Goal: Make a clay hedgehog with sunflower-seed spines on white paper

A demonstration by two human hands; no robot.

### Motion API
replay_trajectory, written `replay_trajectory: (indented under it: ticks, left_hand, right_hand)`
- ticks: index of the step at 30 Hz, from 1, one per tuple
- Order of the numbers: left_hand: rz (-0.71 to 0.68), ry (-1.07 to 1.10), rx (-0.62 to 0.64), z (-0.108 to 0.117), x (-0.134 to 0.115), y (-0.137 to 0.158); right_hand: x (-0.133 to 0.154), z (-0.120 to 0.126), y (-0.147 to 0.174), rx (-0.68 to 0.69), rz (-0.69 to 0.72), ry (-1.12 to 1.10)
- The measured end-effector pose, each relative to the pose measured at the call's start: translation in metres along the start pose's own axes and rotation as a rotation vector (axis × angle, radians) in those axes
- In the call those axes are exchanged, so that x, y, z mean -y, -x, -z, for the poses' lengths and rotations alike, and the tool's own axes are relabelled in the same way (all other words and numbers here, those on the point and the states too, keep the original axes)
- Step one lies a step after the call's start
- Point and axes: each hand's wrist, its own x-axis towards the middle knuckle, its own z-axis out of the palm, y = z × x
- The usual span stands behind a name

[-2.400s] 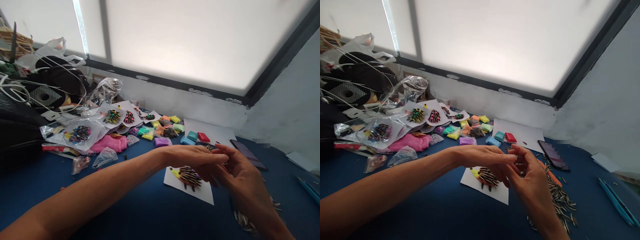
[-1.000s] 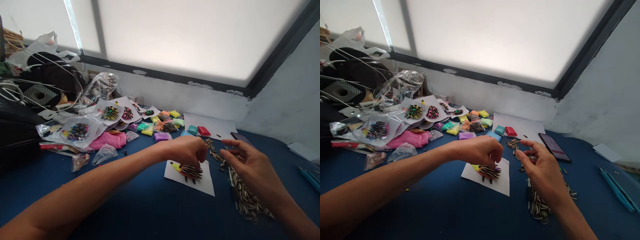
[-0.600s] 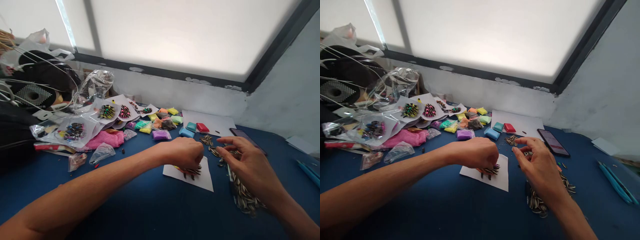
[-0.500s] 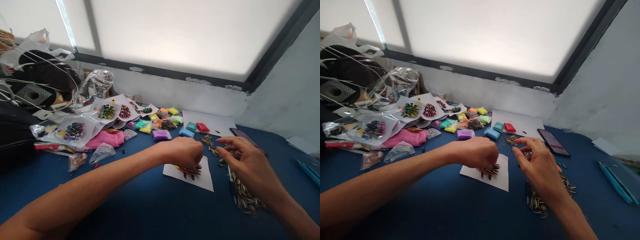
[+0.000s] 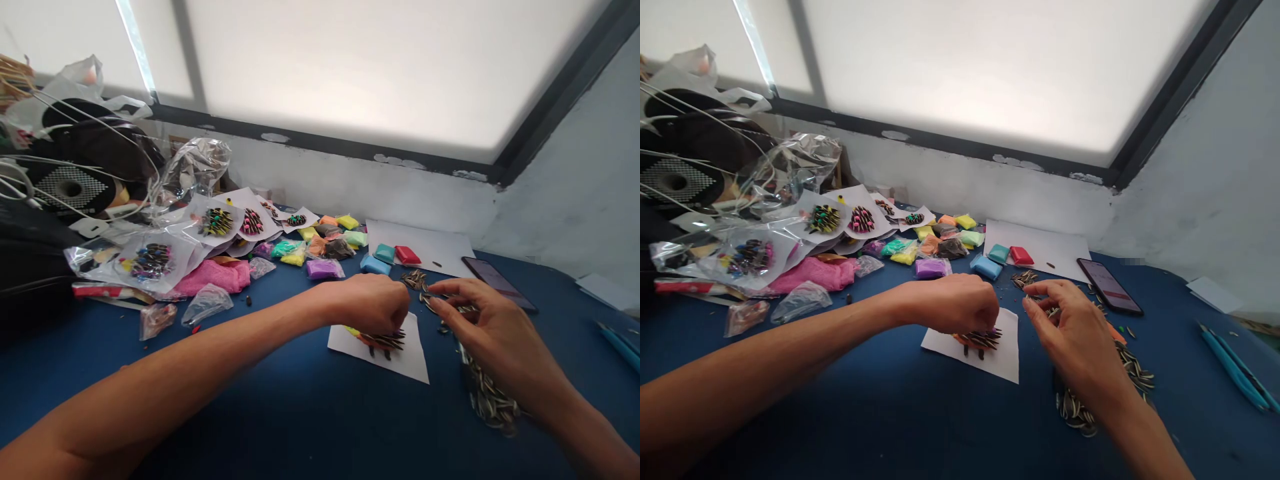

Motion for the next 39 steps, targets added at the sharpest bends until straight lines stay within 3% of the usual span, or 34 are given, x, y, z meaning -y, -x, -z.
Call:
replay_trajectory:
  ticks: [10,12,14,18,20,25,33,39]
  left_hand:
    - [-0.012,0.011,-0.009,-0.003,0.004,-0.004]
    - [-0.001,0.016,-0.017,-0.003,0.005,-0.003]
    - [0.025,0.029,-0.030,-0.001,0.005,-0.002]
    - [0.050,0.046,-0.064,0.004,0.012,0.000]
    - [0.063,0.052,-0.098,0.006,0.021,0.000]
    - [0.145,0.062,-0.199,0.008,0.050,0.000]
    - [0.217,0.143,-0.392,-0.009,0.080,-0.006]
    - [0.153,0.215,-0.597,-0.029,0.086,-0.017]
  right_hand:
    - [-0.002,-0.001,0.000,-0.002,0.039,0.024]
    - [-0.002,0.000,0.000,0.052,0.018,0.021]
    - [-0.001,0.003,0.002,0.222,-0.004,-0.001]
    - [0.009,0.010,0.014,0.828,0.038,-0.078]
    - [0.016,0.011,0.022,0.986,0.041,0.041]
    - [0.022,0.007,0.035,0.991,0.006,0.323]
    - [-0.005,0.000,0.040,0.825,0.214,0.268]
    - [-0.009,0.002,0.041,0.777,0.231,0.283]
